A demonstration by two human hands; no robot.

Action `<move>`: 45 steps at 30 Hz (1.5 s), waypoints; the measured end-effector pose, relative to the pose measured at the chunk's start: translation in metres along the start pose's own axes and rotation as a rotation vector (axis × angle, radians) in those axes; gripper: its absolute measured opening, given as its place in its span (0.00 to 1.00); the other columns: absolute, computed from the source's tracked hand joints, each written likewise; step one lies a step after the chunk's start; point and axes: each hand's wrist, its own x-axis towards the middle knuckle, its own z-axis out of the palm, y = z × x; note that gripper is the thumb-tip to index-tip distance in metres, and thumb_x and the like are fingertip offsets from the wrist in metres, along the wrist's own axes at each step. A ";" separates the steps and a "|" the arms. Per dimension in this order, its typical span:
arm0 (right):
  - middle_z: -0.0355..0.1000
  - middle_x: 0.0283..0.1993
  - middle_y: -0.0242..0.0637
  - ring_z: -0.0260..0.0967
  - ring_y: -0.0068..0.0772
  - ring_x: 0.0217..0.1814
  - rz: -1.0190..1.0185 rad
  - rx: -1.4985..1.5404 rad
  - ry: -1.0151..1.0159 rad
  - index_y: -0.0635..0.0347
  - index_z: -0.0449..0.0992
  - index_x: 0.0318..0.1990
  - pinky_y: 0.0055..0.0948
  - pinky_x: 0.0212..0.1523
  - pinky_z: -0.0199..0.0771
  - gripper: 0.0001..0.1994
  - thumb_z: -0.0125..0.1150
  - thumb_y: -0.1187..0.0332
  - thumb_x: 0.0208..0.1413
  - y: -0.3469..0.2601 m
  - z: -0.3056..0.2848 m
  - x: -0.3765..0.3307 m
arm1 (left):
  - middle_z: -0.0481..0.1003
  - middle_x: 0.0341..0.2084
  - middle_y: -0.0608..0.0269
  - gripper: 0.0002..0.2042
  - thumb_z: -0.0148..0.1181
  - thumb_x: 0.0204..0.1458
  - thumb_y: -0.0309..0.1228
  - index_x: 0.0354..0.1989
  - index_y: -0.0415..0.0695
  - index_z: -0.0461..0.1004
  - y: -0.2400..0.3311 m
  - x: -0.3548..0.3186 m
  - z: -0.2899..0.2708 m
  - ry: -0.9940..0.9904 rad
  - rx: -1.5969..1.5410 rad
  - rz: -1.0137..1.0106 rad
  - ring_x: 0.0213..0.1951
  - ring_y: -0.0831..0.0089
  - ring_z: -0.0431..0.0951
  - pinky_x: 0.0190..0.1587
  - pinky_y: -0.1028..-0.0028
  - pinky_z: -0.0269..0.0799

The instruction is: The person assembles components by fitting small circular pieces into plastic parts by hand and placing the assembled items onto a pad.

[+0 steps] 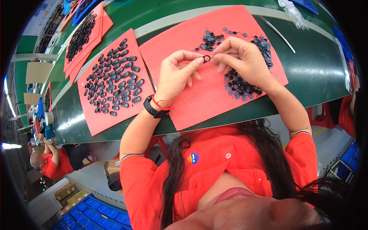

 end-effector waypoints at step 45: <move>0.69 0.23 0.31 0.65 0.17 0.22 -0.175 -0.416 0.116 0.64 0.71 0.28 0.18 0.23 0.65 0.07 0.60 0.70 0.48 0.014 0.011 -0.003 | 0.75 0.26 0.58 0.10 0.55 0.51 0.23 0.41 0.32 0.71 -0.006 -0.003 0.008 -0.057 -0.098 -0.103 0.26 0.78 0.76 0.28 0.83 0.72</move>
